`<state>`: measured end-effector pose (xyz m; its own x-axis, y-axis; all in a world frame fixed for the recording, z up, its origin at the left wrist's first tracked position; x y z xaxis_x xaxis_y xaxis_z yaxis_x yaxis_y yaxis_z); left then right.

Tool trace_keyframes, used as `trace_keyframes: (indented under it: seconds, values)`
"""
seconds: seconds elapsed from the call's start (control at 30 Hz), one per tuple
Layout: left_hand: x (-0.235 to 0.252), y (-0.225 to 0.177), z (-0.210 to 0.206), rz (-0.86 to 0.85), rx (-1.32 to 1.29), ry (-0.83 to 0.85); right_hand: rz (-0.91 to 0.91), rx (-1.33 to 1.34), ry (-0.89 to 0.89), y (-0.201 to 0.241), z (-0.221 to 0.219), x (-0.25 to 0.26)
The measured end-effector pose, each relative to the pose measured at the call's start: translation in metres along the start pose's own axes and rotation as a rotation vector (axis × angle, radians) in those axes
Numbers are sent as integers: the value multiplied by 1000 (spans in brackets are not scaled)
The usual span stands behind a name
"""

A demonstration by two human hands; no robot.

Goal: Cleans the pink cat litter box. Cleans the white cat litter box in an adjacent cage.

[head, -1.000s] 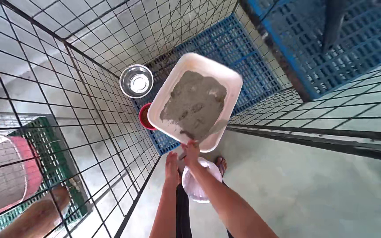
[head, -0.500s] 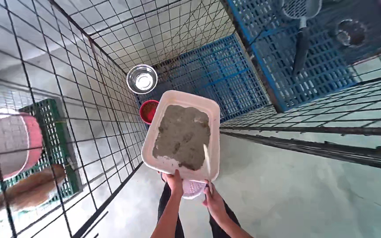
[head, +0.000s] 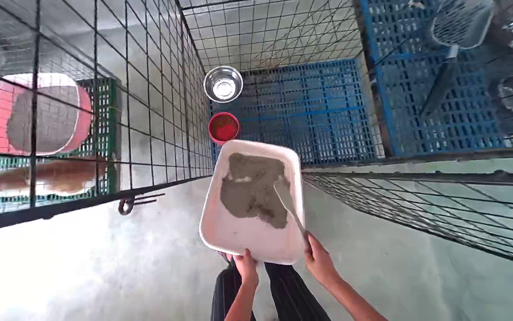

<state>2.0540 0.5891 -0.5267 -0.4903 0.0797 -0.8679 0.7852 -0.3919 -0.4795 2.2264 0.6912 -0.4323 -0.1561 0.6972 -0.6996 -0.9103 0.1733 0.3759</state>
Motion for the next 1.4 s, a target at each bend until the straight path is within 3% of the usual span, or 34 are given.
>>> trace_keyframes:
  seconds: [0.1,0.3,0.43,0.57,0.73,0.87,0.93,1.03,1.13,1.23,1.33,1.4]
  values:
    - [6,27,10,62,-51,-1,35,-41,16,-7,-12,2]
    - [23,-18,-16,84,-84,189,-166,-388,220,8,-6,9]
    - [20,-9,-5,111,-171,194,-207,-653,313,23,-3,-18]
    - [6,-4,-3,140,-328,156,-230,-719,342,27,-27,-16]
    - [-2,-3,-7,115,-361,103,-260,-736,290,36,-46,38]
    - [3,-2,-8,66,-349,70,-235,-656,194,50,-26,130]
    - [6,0,-6,80,-350,77,-251,-674,202,57,-9,147]
    - [1,2,-3,142,-336,103,-253,-704,242,57,5,100]
    - [0,4,-6,139,-328,99,-204,-738,305,54,-10,55]
    - [-1,3,-5,130,-331,68,-137,-722,274,55,-34,102]
    - [10,1,-2,106,-334,56,-129,-697,212,85,-29,183]
    - [19,-1,3,101,-329,77,-136,-706,212,87,-20,209]
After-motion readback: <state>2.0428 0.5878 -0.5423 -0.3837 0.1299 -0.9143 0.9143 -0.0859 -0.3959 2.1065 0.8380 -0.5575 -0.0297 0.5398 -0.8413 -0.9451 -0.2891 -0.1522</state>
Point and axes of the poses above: each hand's wrist, its own x-axis towards the middle knuckle, its own z-axis out of the back of the hand, y = z × x, the point moved 1 cm from there along x, towards the middle knuckle, and after that the axes turned 12 degrees about -x, right-handed, at the moved point
